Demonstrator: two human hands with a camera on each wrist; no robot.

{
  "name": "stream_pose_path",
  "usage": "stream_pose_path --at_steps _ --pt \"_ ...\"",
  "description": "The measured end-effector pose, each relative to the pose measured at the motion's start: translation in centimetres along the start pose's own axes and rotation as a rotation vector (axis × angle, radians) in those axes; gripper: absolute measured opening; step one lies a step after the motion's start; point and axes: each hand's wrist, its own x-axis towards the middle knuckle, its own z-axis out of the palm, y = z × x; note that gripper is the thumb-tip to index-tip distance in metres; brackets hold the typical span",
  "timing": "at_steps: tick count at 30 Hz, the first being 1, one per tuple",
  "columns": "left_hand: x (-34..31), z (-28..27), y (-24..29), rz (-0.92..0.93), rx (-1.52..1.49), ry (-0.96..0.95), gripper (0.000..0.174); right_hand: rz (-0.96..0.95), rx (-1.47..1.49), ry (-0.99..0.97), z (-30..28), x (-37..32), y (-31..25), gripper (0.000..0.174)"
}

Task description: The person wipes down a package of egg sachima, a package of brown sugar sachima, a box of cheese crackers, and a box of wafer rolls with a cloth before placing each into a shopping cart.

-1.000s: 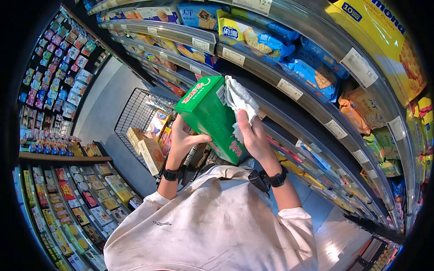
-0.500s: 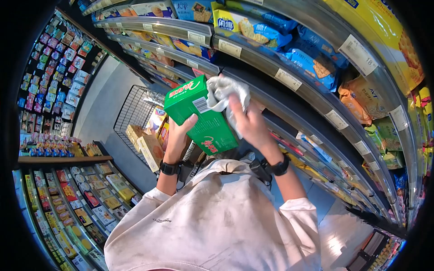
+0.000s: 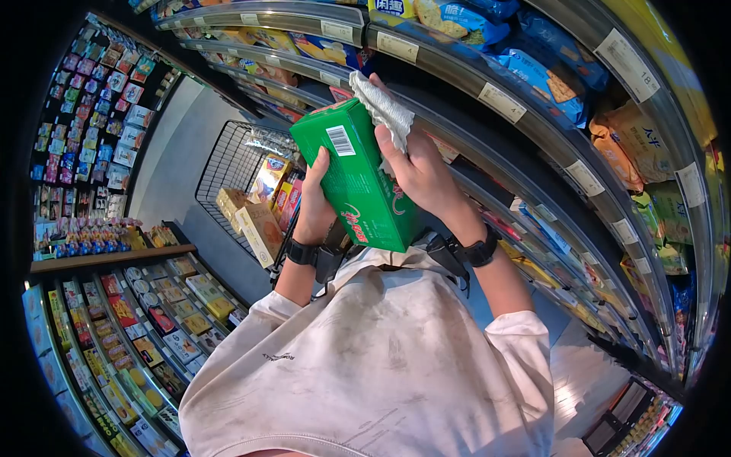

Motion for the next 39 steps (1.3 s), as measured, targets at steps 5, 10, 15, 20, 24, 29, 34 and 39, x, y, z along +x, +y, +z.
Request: stream_pose_path --at_steps 5,10,15,20,24,29,34,39 --pt "2.2 -0.9 1.5 0.034 -0.234 0.173 0.062 -0.014 -0.198 -0.234 0.3 -3.7 0.7 0.055" --pt "2.3 -1.2 3.4 0.160 -0.176 0.302 0.059 0.130 -0.104 -0.275 0.0 -5.3 1.1 0.052" --pt "2.1 0.5 1.8 0.010 -0.295 0.168 0.064 0.081 -0.085 -0.241 0.0 -2.9 0.9 0.051" --pt "2.3 0.3 -0.3 -0.118 -0.133 0.107 0.065 0.138 -0.005 -0.149 -0.1 -1.6 1.5 0.053" --pt "2.3 0.7 -0.2 -0.014 -0.308 0.173 0.061 0.137 -0.118 -0.246 -0.8 -2.3 0.7 0.054" --pt "2.8 -2.4 1.7 0.137 -0.290 0.296 0.062 0.300 -0.090 -0.401 -1.7 -5.0 -0.2 0.054" --pt "3.1 -5.0 2.7 0.304 -0.297 0.388 0.059 0.665 0.027 -0.228 -3.8 -5.7 0.4 0.048" --pt "4.4 -9.3 0.4 0.202 -0.751 0.128 0.054 0.510 0.089 0.027 -3.0 -5.8 1.8 0.057"
